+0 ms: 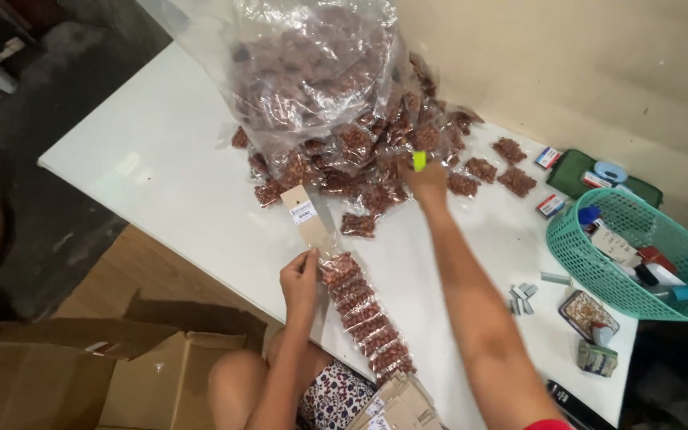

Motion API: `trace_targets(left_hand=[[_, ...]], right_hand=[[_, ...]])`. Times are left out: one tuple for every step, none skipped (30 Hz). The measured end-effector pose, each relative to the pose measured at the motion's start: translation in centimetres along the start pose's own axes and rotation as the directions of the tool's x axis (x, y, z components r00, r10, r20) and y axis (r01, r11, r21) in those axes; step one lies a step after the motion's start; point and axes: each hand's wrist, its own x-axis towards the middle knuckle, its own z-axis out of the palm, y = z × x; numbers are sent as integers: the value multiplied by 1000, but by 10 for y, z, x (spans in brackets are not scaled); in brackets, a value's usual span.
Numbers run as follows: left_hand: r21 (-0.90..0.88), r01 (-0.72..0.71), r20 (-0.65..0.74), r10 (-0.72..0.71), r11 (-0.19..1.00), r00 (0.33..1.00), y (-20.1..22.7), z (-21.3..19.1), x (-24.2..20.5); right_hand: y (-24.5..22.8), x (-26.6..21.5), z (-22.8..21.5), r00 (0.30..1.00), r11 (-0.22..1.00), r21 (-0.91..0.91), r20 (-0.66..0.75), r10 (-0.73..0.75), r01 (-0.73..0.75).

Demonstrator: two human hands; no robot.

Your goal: The person pours small plastic bags of brown snacks from a large bag onto a white table. They then pick up each small bag, place it into a long cardboard sleeve, and seal the sleeve using a handheld green sealing tool. The person repeats this process for multiple snack bags.

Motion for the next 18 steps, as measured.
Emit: trace_targets(left_hand=[[-11,33,2,-33,999,999,5,0,0],[-22,67,4,-67,998,998,11,-1,1],[-25,69,-1,-69,997,998,15,-2,2],[-39,97,5,-97,994,995,19,-3,4],[-49,137,15,-136,989,991,18,-5,0],[-48,150,13,-149,988,989,19,-5,-1],[-66,119,5,-119,991,993,19,-5,-2],[-84,88,-5,-89,993,996,21,-5,-4],[-81,100,-2,-100,992,995,18,-5,-3],[-102,88,-1,-89,991,996,15,-6,-2],[-126,73,-6,-75,989,997,12,-7,-2],[-126,82,-9,-83,989,996,16,-7,-7],[-150,78,-13,-80,986,997,20,-7,-11],[-173,73,-17,-78,982,997,24,-7,-15],[-174,75,-23,-80,982,996,16,-6,-9],[-173,62,-30,-68,983,997,8,-5,-4],[-171,51,-34,-57,984,998,-1,-4,2],[-170,55,-37,-62,984,997,0,-6,1]], right_hand=[[8,4,-4,993,998,0,103,56,-56],[16,9,-8,973,994,-5,204,110,-111],[27,13,-11,972,994,-7,209,105,-106],[39,17,-13,983,995,-101,184,15,4],[57,15,-17,983,974,-203,172,-69,104],[46,-14,-32,981,972,-211,182,-63,102],[34,-43,-49,953,928,-284,253,-169,240],[21,-71,-65,906,861,-342,332,-264,376],[34,-75,-70,906,861,-348,339,-254,372],[46,-78,-76,849,939,-107,469,-242,327],[56,-82,-81,767,963,134,584,-266,232],[57,-82,-88,763,964,130,591,-262,230],[57,-81,-94,767,964,74,592,-248,255],[56,-81,-101,771,960,18,592,-235,279],[40,-91,-108,767,960,20,597,-237,281],[24,-101,-115,677,927,47,669,-305,372],[9,-112,-124,578,888,80,732,-361,454],[21,-116,-119,575,888,81,735,-359,452]])
